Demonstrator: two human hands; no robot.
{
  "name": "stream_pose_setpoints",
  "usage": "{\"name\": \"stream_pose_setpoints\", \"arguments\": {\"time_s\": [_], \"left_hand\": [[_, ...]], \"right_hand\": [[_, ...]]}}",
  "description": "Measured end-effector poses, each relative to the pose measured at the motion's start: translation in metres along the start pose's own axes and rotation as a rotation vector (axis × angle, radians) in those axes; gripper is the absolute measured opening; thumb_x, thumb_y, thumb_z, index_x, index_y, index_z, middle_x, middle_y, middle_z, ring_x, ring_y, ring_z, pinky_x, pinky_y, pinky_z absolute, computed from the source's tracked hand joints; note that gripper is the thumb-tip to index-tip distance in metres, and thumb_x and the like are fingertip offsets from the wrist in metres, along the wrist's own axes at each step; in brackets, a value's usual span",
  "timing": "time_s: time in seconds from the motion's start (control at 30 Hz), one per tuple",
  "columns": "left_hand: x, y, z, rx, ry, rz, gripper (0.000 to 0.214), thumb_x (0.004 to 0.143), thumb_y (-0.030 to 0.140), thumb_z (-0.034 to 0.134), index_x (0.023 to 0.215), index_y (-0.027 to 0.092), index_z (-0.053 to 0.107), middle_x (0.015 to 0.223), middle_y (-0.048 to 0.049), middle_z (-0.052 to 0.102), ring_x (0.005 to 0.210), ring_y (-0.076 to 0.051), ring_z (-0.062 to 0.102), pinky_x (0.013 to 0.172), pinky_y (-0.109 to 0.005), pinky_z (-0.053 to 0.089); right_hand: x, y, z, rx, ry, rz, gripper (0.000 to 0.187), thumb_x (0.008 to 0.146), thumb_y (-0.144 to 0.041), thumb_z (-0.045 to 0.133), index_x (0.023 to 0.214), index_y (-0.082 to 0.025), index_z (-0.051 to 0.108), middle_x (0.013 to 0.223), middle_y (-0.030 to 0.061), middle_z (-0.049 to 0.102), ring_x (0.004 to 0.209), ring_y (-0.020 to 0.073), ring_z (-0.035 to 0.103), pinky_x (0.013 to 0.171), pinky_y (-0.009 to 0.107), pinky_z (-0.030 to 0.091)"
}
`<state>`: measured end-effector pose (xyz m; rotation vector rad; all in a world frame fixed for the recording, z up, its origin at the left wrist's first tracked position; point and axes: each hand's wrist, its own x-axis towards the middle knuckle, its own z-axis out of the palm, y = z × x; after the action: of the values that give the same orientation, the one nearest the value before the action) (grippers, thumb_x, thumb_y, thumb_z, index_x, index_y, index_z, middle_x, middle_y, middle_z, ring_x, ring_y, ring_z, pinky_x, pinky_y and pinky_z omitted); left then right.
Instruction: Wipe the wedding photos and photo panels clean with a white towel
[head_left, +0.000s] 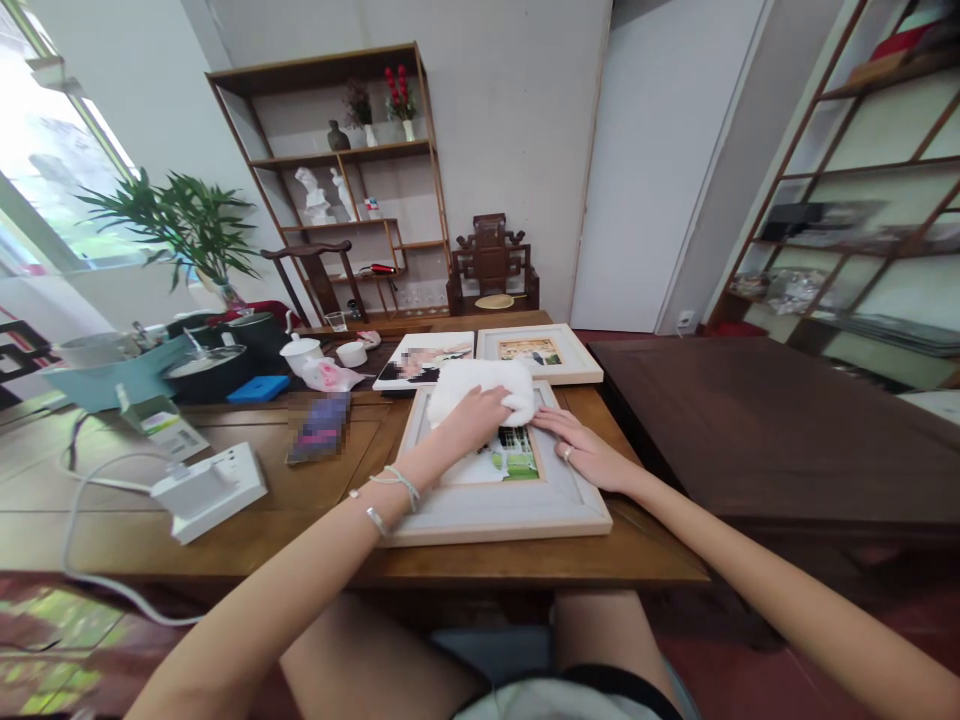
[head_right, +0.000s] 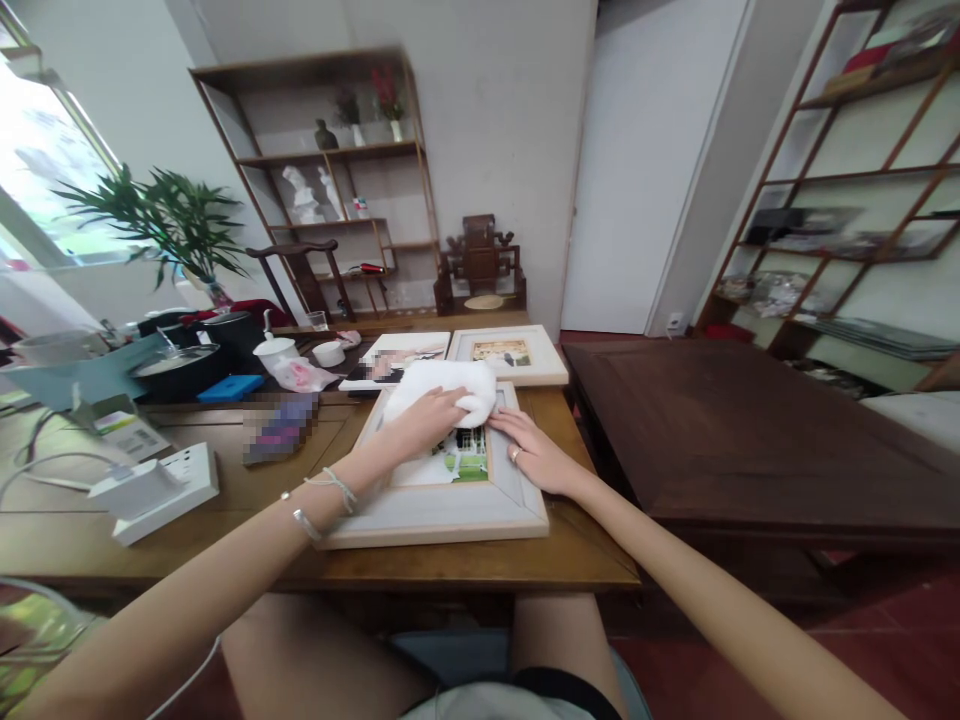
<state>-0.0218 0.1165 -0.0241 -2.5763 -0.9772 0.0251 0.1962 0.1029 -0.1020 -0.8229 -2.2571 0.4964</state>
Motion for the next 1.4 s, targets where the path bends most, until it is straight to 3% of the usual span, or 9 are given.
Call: {"name": "stream_pose_setpoints", "arguments": {"time_s": [0.33,0.43,0.6,0.73,0.87,1.03,1.13,1.23,1.4], "left_hand": [[-0.066,-0.083,-0.019,0.118,-0.022,-0.314,0.028,0.082,-0.001,0.040,0.092,0.011,0.063,0.111,-0.0175,0.061,0.107,-0.025,0.057,0.095,-0.043,0.042],[-0.078,-0.096,-0.022,0.118,0.002,-0.368,0.030,0.083,0.000,0.038,0.096,0.010,0.063,0.112,-0.0195,0.060,0.107,-0.027,0.057,0.093,-0.045,0.043],[-0.081,-0.074,0.003,0.011,-0.027,-0.265,0.035,0.080,0.000,0.039,0.101,0.012,0.063,0.128,-0.0138,0.054,0.119,-0.023,0.051,0.101,-0.036,0.040],[-0.083,-0.056,0.013,-0.066,-0.033,-0.209,0.040,0.078,-0.001,0.038,0.107,0.012,0.062,0.138,-0.0136,0.045,0.131,-0.024,0.037,0.107,-0.040,0.034],[-0.106,-0.029,-0.013,-0.135,-0.067,-0.161,0.035,0.081,0.003,0.040,0.104,0.016,0.063,0.136,-0.0107,0.049,0.126,-0.022,0.045,0.106,-0.039,0.035],[-0.152,0.030,-0.062,-0.379,-0.211,-0.105,0.028,0.085,0.009,0.042,0.102,0.019,0.062,0.139,-0.0063,0.046,0.128,-0.020,0.043,0.109,-0.037,0.034],[-0.162,0.050,-0.069,-0.390,-0.195,-0.092,0.027,0.083,0.007,0.042,0.097,0.018,0.063,0.145,-0.0056,0.039,0.132,-0.021,0.037,0.111,-0.038,0.031],[-0.147,0.043,-0.055,-0.282,-0.169,-0.134,0.028,0.079,0.002,0.044,0.095,0.014,0.064,0.146,-0.0106,0.036,0.132,-0.024,0.037,0.111,-0.041,0.030],[-0.100,-0.008,-0.022,-0.072,-0.064,-0.224,0.039,0.074,-0.005,0.043,0.101,0.011,0.065,0.146,-0.0157,0.034,0.132,-0.030,0.036,0.106,-0.047,0.034]], "right_hand": [[-0.002,-0.003,-0.002,-0.010,-0.032,0.031,0.048,0.088,-0.024,0.038,0.135,-0.019,0.045,0.142,0.0115,0.043,0.136,0.0256,0.029,0.112,0.052,0.022],[-0.002,-0.003,-0.002,-0.003,-0.029,0.026,0.048,0.088,-0.023,0.039,0.136,-0.021,0.045,0.143,0.0099,0.043,0.136,0.0258,0.029,0.112,0.053,0.022],[-0.002,-0.003,-0.002,0.006,-0.008,0.042,0.049,0.087,-0.021,0.041,0.135,-0.026,0.045,0.143,0.0062,0.043,0.136,0.0262,0.029,0.111,0.055,0.022],[-0.002,-0.004,-0.002,0.015,-0.017,0.069,0.053,0.083,-0.014,0.041,0.135,-0.027,0.046,0.143,0.0058,0.044,0.137,0.0257,0.029,0.112,0.055,0.021],[-0.001,-0.006,-0.003,0.011,-0.014,0.093,0.056,0.080,-0.011,0.040,0.134,-0.024,0.047,0.142,0.0074,0.044,0.137,0.0246,0.028,0.112,0.054,0.021],[-0.001,-0.008,-0.002,0.012,-0.008,0.085,0.057,0.079,-0.010,0.039,0.134,-0.025,0.047,0.142,0.0064,0.045,0.137,0.0234,0.028,0.112,0.054,0.021],[-0.002,-0.008,-0.002,0.012,-0.003,0.082,0.058,0.080,-0.010,0.039,0.134,-0.028,0.046,0.142,0.0047,0.044,0.138,0.0231,0.028,0.112,0.055,0.022],[-0.001,-0.007,-0.002,-0.004,-0.018,0.063,0.056,0.082,-0.012,0.039,0.135,-0.028,0.045,0.143,0.0043,0.043,0.137,0.0234,0.028,0.112,0.054,0.021],[-0.001,-0.005,-0.003,-0.032,-0.056,0.021,0.048,0.089,-0.024,0.038,0.137,-0.023,0.043,0.145,0.0080,0.041,0.138,0.0262,0.025,0.112,0.054,0.021]]}}
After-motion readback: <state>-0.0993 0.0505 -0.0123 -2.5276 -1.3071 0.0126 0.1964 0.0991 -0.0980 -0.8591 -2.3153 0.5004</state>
